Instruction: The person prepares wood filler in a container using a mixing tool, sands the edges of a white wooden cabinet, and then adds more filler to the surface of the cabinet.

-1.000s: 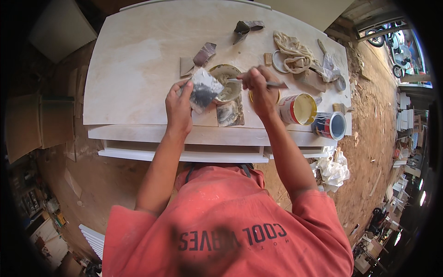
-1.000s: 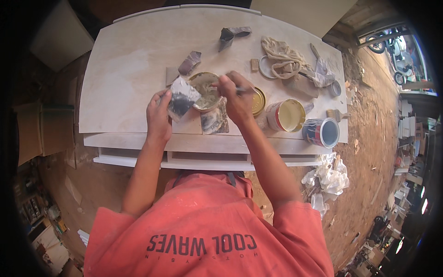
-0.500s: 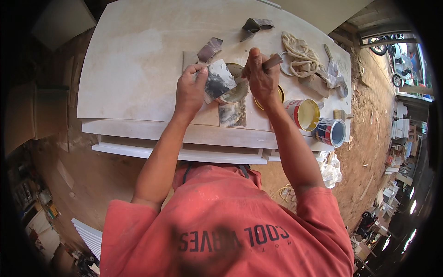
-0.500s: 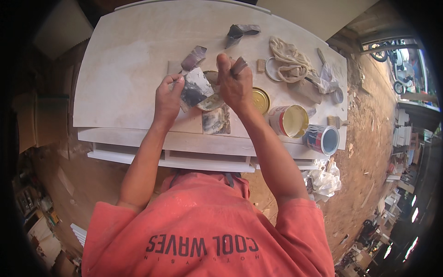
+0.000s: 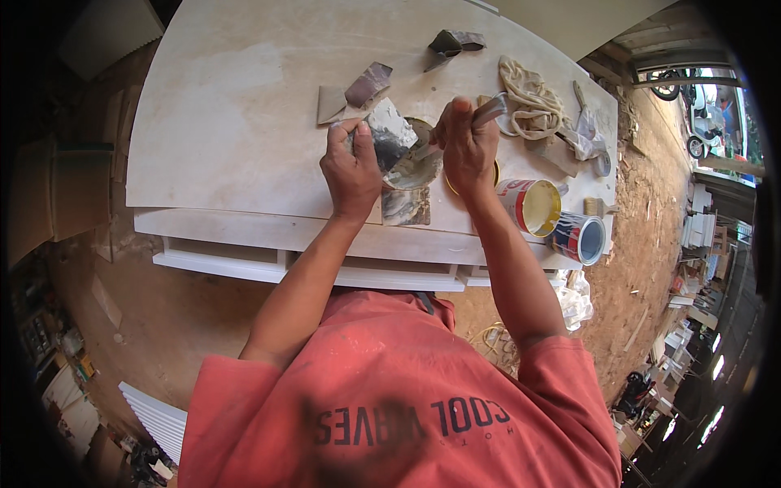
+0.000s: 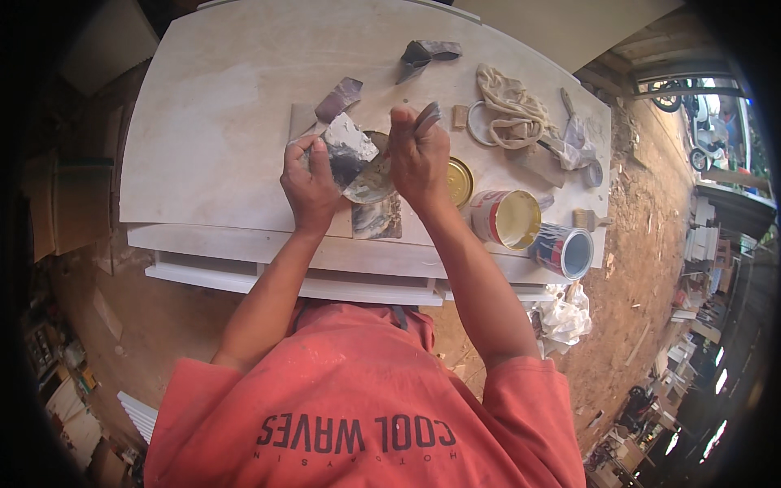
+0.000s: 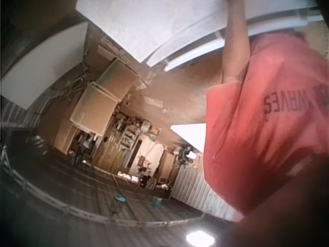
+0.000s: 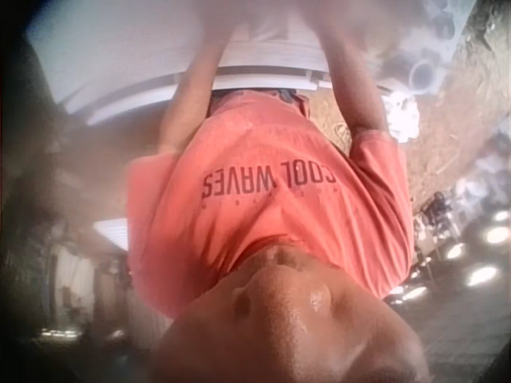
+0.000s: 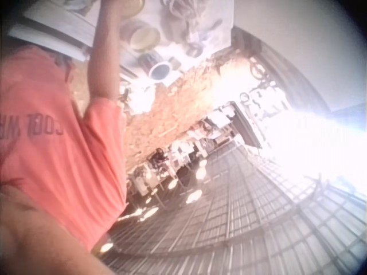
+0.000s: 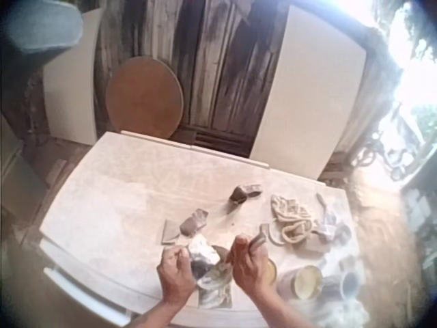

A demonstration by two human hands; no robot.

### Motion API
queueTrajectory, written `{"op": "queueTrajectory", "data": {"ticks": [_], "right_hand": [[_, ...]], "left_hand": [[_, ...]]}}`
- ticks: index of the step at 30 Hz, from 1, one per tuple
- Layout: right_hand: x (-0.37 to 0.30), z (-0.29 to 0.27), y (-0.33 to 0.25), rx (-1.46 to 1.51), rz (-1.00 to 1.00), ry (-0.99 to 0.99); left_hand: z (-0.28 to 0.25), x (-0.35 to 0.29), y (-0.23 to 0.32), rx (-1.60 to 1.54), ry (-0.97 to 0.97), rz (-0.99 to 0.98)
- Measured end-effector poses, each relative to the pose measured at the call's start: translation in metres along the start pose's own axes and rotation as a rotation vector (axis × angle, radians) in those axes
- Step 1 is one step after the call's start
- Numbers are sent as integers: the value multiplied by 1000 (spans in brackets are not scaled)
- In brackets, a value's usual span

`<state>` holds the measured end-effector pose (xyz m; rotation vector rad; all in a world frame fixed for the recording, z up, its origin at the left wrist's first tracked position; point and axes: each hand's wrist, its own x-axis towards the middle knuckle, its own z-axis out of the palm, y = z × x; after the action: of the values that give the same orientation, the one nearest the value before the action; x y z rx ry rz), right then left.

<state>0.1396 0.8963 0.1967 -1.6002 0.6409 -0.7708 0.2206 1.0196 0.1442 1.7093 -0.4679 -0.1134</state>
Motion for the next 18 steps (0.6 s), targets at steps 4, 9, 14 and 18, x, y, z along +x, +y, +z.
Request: {"op": "queueTrajectory", "data": {"ticks": [4,9,14,18], "right_hand": [[8,-6,2,65,112,98],[15,-1,-5,125,239,283],[18,0,-3,144,326,415],[18,-3,-17,198,330,536]], "left_hand": [[2,-1,-2,19,8,-1],[3,-2,-3,29,49,60],[2,-1,-1,14,16,-3],[2,2,2,23,39,39]]}}
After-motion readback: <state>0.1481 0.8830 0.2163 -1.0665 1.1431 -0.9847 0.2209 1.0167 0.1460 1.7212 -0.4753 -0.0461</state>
